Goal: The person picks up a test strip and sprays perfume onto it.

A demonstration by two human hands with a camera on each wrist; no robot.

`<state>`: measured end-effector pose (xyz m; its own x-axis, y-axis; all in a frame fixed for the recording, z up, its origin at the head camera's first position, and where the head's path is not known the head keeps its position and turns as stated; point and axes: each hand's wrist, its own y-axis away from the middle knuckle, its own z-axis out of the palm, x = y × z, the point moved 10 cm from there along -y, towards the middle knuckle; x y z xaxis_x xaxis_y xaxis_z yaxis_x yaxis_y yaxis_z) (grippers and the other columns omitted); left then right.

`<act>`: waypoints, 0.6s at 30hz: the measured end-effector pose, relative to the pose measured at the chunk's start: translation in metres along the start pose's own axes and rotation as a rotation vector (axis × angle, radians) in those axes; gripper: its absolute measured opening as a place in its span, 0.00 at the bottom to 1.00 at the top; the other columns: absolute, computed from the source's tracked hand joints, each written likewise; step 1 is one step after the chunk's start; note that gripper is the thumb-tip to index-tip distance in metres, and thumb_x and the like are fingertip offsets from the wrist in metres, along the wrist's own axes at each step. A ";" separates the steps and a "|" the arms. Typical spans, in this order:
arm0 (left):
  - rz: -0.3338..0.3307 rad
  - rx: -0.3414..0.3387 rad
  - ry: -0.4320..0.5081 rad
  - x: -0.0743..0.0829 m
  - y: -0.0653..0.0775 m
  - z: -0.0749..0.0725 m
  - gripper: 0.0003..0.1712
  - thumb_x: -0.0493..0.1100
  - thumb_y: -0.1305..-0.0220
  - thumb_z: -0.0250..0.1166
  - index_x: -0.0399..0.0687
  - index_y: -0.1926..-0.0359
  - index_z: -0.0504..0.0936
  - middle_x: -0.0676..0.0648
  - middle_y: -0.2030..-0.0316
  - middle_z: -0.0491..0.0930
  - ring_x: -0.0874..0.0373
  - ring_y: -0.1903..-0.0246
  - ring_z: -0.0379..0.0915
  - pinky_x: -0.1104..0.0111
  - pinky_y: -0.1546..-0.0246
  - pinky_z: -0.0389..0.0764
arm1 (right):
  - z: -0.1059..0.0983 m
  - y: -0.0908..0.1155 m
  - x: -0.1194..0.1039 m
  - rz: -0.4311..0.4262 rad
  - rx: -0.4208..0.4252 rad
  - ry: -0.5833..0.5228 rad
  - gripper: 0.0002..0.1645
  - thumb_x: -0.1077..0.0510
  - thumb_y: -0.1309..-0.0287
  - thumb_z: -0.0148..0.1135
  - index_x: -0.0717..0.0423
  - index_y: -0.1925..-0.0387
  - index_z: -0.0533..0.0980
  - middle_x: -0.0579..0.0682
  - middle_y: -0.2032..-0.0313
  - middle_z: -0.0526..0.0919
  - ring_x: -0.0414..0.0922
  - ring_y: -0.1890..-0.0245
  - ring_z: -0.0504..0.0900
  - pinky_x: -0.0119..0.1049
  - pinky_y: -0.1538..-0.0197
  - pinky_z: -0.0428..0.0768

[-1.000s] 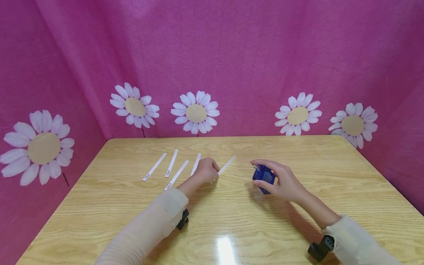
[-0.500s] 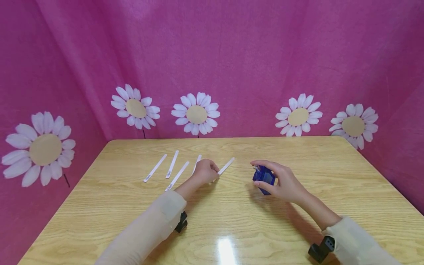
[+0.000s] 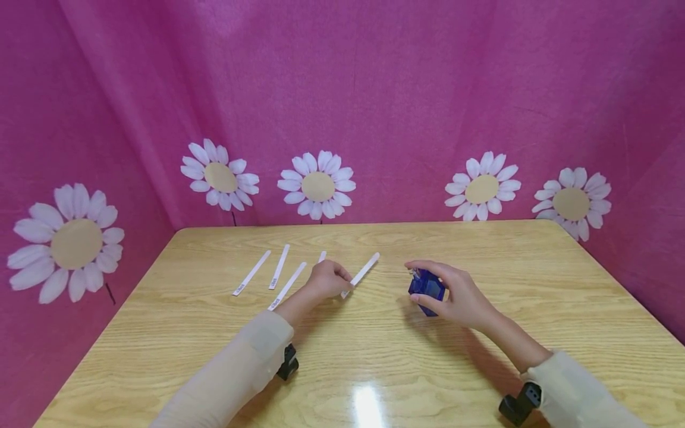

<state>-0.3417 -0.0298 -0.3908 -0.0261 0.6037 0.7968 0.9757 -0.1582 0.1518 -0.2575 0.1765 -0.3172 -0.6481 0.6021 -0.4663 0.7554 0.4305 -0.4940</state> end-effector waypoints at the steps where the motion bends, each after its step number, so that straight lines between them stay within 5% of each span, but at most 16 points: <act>1: -0.012 -0.006 0.011 -0.001 0.000 0.000 0.05 0.35 0.49 0.71 0.39 0.69 0.83 0.48 0.72 0.79 0.61 0.73 0.72 0.76 0.73 0.76 | 0.000 0.000 0.000 0.000 -0.001 -0.004 0.31 0.59 0.49 0.71 0.50 0.41 0.73 0.54 0.45 0.81 0.47 0.54 0.83 0.40 0.59 0.85; 8: -0.065 -0.036 0.075 -0.008 0.002 0.003 0.06 0.34 0.49 0.71 0.37 0.69 0.83 0.49 0.76 0.78 0.63 0.79 0.75 0.74 0.74 0.81 | 0.002 -0.002 0.000 -0.010 -0.002 0.008 0.31 0.58 0.49 0.71 0.50 0.42 0.74 0.52 0.45 0.81 0.45 0.55 0.82 0.38 0.59 0.85; 18: -0.086 -0.065 0.095 -0.011 0.008 0.002 0.08 0.34 0.48 0.71 0.37 0.66 0.84 0.46 0.71 0.80 0.62 0.76 0.76 0.74 0.71 0.82 | 0.004 -0.004 0.000 0.003 -0.013 -0.012 0.30 0.57 0.48 0.71 0.51 0.42 0.74 0.52 0.46 0.81 0.46 0.54 0.83 0.41 0.57 0.85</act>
<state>-0.3331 -0.0361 -0.3990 -0.1322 0.5410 0.8306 0.9528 -0.1616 0.2569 -0.2612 0.1718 -0.3185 -0.6473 0.5950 -0.4765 0.7581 0.4376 -0.4835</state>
